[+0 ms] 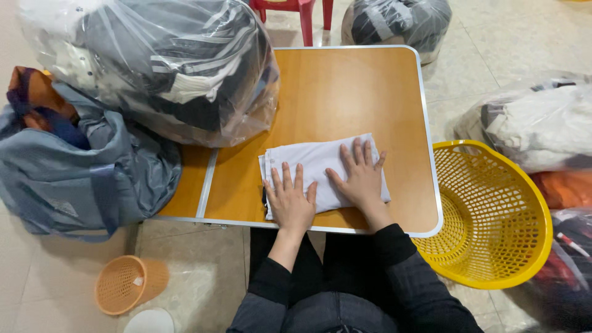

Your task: The person folds a light gray duffel bag on a table. They open the bag, remove an orange and blue item, and then fold the bag in half and roll it into a compact bundle.

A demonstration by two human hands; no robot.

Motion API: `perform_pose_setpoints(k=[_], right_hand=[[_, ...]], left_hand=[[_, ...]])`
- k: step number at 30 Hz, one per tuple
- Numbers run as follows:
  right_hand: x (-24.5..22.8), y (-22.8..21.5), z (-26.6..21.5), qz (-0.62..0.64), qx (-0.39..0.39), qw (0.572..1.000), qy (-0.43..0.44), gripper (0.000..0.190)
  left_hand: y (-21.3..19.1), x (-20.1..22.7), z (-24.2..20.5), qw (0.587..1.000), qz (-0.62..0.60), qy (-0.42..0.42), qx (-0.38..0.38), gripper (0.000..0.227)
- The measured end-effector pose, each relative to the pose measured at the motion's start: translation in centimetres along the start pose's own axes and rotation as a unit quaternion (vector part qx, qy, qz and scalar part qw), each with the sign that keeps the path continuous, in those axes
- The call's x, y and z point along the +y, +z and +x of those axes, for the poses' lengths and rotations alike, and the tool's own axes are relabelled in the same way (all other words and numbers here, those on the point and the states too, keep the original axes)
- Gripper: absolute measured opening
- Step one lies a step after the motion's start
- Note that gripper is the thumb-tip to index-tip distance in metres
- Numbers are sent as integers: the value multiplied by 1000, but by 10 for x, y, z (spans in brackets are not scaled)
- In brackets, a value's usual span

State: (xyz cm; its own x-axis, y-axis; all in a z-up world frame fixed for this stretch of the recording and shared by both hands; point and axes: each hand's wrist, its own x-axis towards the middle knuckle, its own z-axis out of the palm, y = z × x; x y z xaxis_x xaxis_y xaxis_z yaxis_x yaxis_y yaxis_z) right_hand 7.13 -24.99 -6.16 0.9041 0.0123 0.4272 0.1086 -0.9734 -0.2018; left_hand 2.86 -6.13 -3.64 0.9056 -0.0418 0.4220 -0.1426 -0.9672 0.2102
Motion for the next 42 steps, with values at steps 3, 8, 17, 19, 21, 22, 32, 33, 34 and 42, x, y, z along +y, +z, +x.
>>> perform_pose_setpoints(k=[3, 8, 17, 19, 21, 22, 32, 33, 34, 42], right_hand=[[3, 11, 0, 30, -40, 999, 15, 85], [6, 15, 0, 38, -55, 997, 23, 86], [-9, -6, -14, 98, 3, 994, -54, 54], [-21, -10, -28, 137, -6, 987, -88, 50], [-37, -13, -41, 152, -30, 981, -118, 51], [-41, -16, -44, 114, -33, 984, -131, 53], [-48, -27, -40, 37, -69, 988, -134, 77], [-44, -24, -36, 31, -64, 988, -135, 78], [-38, -21, -31, 25, -62, 990, -127, 78], [26, 7, 37, -22, -64, 994, -83, 77]], left_hand=[[0, 0, -1, 1000, 0, 0, 1, 59], [0, -1, -1, 1000, 7, 6, 1, 59], [1, -3, -1, 1000, -1, 8, -5, 60], [2, -6, -4, 998, -64, 5, 14, 58], [2, -12, -9, 982, -183, -1, 52, 54], [1, -14, -12, 975, -202, -5, 89, 48], [-17, -16, -21, 961, -222, 26, 164, 37], [-18, -15, -20, 961, -219, 32, 163, 38], [-17, -14, -18, 964, -212, 39, 158, 39], [3, -12, -3, 996, -69, 20, -57, 56]])
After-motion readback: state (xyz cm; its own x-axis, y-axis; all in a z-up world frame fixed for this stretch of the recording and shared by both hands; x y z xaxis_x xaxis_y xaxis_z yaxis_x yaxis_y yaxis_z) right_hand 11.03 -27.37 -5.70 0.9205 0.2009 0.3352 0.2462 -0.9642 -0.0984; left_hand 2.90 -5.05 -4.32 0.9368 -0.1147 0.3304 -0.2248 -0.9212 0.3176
